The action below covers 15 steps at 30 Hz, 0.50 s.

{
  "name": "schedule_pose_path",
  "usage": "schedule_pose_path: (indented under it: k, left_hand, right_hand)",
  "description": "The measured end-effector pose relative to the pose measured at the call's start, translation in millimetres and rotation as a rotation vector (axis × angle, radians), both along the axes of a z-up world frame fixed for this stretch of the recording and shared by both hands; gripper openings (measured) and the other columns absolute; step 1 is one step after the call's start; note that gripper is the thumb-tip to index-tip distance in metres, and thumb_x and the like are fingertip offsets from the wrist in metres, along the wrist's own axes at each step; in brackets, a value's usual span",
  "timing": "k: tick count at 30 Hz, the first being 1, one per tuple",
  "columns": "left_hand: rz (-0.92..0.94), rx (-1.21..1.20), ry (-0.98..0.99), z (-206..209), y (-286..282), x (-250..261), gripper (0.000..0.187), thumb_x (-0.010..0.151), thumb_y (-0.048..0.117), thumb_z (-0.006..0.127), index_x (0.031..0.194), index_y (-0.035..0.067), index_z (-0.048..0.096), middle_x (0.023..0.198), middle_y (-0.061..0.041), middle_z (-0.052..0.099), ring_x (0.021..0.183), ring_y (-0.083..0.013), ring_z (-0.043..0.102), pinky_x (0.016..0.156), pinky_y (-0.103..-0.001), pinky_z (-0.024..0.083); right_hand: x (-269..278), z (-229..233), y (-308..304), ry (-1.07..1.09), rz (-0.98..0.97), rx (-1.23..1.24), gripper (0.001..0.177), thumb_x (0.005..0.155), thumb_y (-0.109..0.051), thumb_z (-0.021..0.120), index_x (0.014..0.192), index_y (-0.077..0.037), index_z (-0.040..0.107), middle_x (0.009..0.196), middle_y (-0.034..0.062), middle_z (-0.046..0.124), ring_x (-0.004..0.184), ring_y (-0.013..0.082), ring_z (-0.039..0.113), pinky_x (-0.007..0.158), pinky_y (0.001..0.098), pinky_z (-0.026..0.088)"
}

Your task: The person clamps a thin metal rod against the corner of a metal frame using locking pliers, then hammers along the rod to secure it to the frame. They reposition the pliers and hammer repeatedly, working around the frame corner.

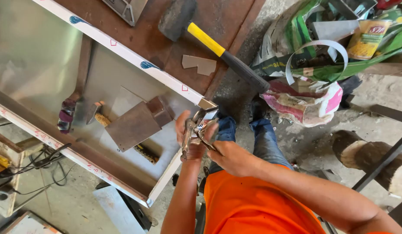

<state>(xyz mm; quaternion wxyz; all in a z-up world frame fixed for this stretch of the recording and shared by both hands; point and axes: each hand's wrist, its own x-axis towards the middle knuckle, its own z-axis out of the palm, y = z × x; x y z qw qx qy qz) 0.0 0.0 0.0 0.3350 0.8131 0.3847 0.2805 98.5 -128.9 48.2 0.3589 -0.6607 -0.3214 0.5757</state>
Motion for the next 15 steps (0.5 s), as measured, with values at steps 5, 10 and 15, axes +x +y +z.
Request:
schedule_pose_path:
  k: [5,10,15]
  left_hand:
    - [0.008,-0.121,-0.474,-15,7,4,0.059,0.087,0.027,0.091,0.126,0.009,0.051,0.123,-0.011,0.064,0.111,-0.0255,0.067,0.092,-0.042,0.060]
    - [0.326,-0.391,-0.343,-11,38,-4,0.017,0.096,0.020,0.074,0.104,0.006,0.070,0.093,-0.012,0.077,0.076,-0.0192,0.075,0.065,-0.032,0.064]
    - [0.565,-0.451,-0.202,10,13,11,0.014,0.090,0.008,0.075,0.093,0.003,0.063,0.080,-0.014,0.066,0.063,-0.0220,0.057,0.053,-0.043,0.047]
  right_hand:
    - [16,60,30,0.180,-0.044,0.009,0.027,0.096,-0.027,0.062,0.094,-0.001,0.055,0.068,0.0171,0.064,0.061,0.0322,0.067,0.059,0.0447,0.051]
    - [15,92,54,-0.056,0.031,0.261,0.028,0.092,-0.032,0.075,0.089,-0.008,0.061,0.066,0.0104,0.064,0.054,0.0257,0.065,0.055,0.0406,0.052]
    - [7,91,56,-0.357,-0.076,0.560,0.029,0.089,-0.021,0.078,0.090,-0.004,0.054,0.080,0.0111,0.060,0.063,0.0279,0.062,0.058,0.0430,0.050]
